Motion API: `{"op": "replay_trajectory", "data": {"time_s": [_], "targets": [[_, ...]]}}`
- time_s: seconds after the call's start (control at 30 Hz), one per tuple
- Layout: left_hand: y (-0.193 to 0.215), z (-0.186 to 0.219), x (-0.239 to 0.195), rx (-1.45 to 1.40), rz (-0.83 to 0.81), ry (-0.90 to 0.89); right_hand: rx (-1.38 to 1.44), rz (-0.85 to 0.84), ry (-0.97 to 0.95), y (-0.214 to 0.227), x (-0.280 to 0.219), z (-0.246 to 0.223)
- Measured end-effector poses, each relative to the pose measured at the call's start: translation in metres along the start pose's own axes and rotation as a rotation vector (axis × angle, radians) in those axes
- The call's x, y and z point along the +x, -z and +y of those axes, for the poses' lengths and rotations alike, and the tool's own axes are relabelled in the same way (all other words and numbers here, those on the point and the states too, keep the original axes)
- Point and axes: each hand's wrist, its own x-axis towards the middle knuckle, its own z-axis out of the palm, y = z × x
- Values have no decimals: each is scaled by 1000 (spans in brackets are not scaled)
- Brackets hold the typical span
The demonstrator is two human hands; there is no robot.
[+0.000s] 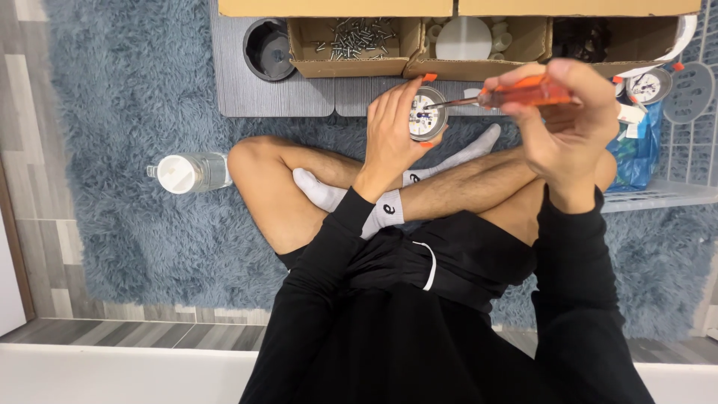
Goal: Assembling and inspecting LED downlight fixtures using a screwdriver
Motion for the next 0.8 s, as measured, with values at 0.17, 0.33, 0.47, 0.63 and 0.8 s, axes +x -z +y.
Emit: {"op": "replay_trajectory", "data": {"time_s": [0.17,0.33,0.47,0.63,0.8], "targets": [[3,0,2,12,3,-11,9,-17,32,1,3,2],[1,0,2,12,-3,-10,-10,-29,41,4,1,-6],[1,-1,1,17,-11,-5,9,-31,78,0,3,-1],[4,0,1,11,-22,-2,42,-58,81,0,2,7],[6,2,3,3,-12,-4,83,-97,36,-1,7,3]]}}
